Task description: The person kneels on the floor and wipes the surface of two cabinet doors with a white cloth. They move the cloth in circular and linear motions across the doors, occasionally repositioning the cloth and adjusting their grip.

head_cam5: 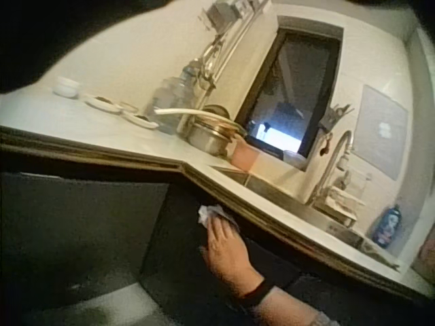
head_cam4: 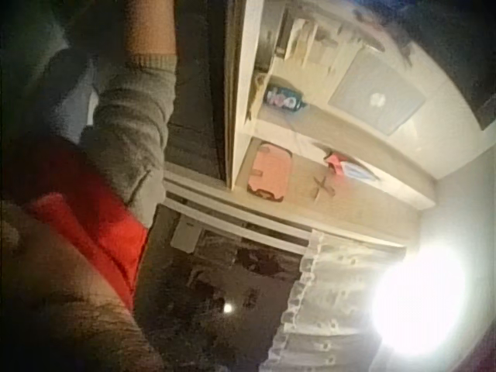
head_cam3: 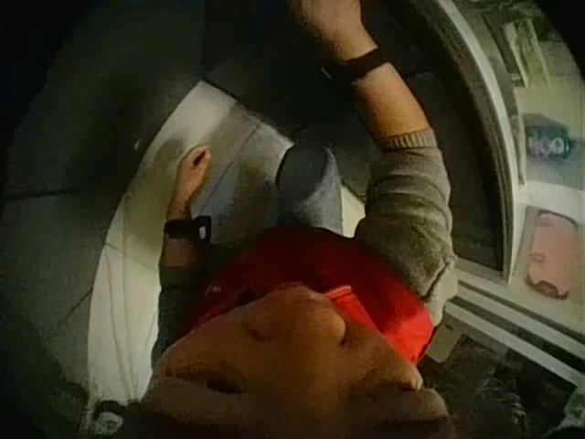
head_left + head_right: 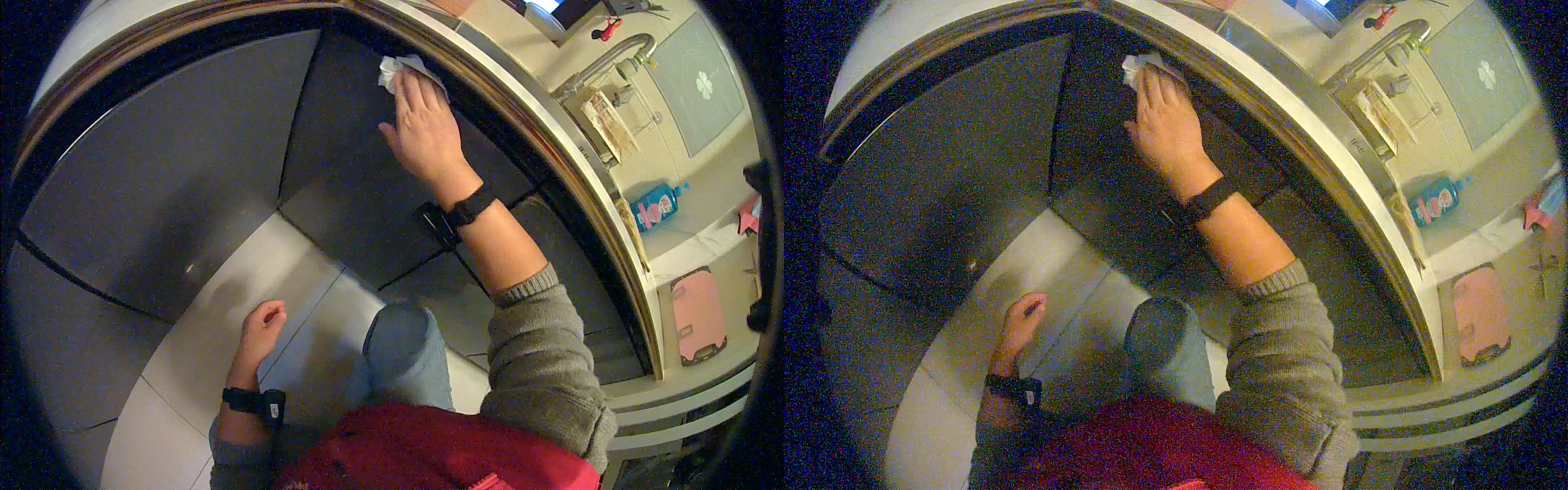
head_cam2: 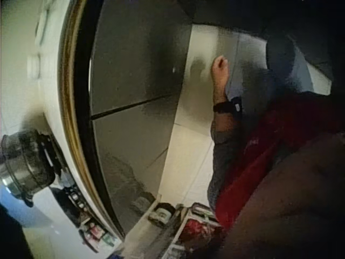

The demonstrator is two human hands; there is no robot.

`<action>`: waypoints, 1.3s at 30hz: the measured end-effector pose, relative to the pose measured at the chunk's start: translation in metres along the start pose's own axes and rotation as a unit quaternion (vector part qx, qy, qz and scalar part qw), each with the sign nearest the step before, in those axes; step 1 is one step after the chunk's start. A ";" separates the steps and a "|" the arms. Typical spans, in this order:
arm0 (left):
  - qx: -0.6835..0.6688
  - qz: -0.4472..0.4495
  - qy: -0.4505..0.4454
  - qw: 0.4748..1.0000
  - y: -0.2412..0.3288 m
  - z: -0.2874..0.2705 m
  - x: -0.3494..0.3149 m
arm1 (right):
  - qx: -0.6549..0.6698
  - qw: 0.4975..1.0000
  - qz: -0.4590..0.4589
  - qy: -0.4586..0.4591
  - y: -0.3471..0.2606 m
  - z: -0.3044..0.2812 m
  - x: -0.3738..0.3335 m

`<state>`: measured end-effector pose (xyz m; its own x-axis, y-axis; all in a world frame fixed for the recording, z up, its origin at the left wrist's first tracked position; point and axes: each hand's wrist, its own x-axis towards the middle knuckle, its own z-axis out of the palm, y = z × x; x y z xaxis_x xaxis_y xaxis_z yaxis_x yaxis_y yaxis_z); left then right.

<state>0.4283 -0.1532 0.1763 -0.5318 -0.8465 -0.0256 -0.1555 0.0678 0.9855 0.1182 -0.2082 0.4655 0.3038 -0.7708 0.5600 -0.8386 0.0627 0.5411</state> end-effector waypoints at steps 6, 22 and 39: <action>0.036 -0.047 0.053 0.997 0.005 -0.028 -0.014 | -0.005 0.996 0.078 -0.041 0.007 -0.068 -0.087; -0.043 -0.078 -0.030 0.996 -0.035 0.055 0.046 | -0.095 0.963 0.221 -0.121 0.104 -0.143 -0.232; -0.170 -0.075 -0.095 0.978 0.052 0.022 0.000 | -0.191 0.895 0.404 0.006 0.156 -0.203 -0.349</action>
<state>0.4022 -0.1379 0.2236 -0.6745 -0.7179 -0.1723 0.0260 -0.2563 0.9662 -0.0269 0.1992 0.4825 -0.3245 -0.3692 0.8708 -0.5723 0.8097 0.1300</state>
